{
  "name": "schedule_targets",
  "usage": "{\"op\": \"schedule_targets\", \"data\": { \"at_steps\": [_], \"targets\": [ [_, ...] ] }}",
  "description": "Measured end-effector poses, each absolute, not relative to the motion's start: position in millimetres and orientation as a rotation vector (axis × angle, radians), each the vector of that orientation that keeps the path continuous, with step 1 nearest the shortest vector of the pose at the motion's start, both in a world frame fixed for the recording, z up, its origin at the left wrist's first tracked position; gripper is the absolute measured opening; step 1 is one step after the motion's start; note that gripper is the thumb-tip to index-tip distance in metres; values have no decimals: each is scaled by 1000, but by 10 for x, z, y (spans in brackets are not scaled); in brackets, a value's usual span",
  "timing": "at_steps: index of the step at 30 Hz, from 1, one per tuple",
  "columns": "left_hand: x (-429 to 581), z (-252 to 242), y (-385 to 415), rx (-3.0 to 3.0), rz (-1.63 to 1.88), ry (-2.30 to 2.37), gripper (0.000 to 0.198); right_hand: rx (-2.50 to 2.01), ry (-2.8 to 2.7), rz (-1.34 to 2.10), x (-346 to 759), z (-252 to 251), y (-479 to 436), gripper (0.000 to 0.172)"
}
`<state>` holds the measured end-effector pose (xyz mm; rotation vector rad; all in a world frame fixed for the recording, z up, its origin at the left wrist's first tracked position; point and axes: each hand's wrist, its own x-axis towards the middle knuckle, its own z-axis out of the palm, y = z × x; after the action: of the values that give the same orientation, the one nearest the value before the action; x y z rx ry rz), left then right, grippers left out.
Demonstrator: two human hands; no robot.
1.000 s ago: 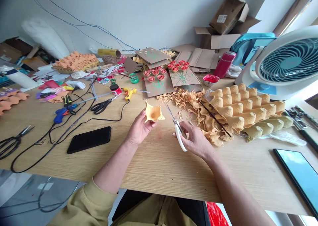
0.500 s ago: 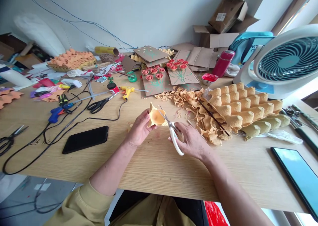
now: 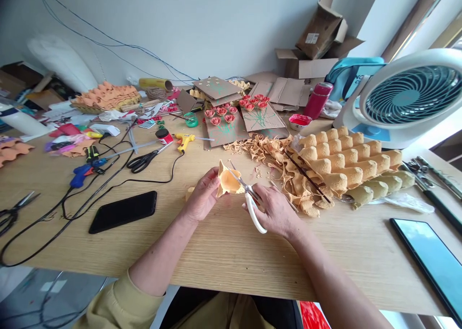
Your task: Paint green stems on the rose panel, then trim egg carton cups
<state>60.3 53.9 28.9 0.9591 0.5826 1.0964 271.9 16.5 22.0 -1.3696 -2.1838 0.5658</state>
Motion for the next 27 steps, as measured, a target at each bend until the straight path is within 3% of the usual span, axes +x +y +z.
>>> {"op": "schedule_targets", "data": {
  "at_steps": [21, 27],
  "targets": [
    [597, 351, 527, 881, 1089, 578, 44, -1388, -2079, 567, 2722, 193, 94, 37],
    [596, 357, 531, 945, 1078, 581, 43, -1445, -2121, 583, 2711, 212, 119, 30]
  ]
}}
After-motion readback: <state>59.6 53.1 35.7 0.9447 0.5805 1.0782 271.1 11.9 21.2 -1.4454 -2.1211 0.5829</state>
